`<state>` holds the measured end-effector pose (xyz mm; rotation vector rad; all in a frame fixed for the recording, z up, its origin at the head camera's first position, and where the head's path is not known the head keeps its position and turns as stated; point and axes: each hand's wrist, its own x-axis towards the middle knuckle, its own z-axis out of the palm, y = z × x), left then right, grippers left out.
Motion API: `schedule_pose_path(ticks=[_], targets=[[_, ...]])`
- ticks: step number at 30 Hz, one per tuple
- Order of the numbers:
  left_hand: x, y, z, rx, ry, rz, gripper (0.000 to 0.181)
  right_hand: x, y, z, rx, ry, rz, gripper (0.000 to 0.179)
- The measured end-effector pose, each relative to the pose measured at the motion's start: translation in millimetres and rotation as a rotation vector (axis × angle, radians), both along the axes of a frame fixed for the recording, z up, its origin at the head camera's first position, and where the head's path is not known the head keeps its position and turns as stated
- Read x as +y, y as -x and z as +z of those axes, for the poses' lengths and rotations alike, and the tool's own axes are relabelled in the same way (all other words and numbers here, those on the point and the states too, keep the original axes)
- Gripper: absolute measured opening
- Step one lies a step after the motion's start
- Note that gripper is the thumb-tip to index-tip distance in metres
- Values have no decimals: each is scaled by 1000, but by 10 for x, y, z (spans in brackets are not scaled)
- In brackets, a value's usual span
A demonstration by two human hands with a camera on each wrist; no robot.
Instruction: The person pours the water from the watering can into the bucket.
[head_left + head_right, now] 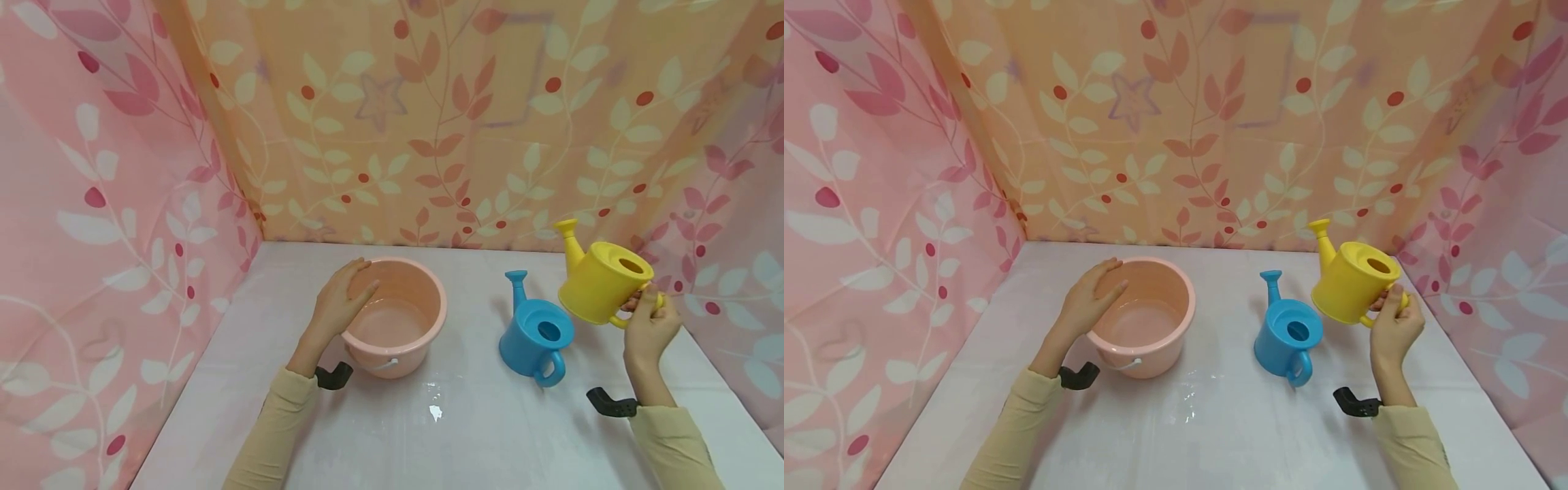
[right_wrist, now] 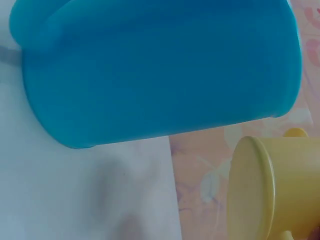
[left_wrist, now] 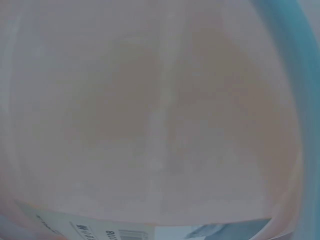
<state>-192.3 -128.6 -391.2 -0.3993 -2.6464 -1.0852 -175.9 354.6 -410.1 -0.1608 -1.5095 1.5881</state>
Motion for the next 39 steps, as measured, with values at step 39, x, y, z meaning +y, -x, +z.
schedule_pose_path(ticks=[39], targets=[[0,-1,17,-5,0,-10,51,232,152,-542,-508,-208,-65,18]])
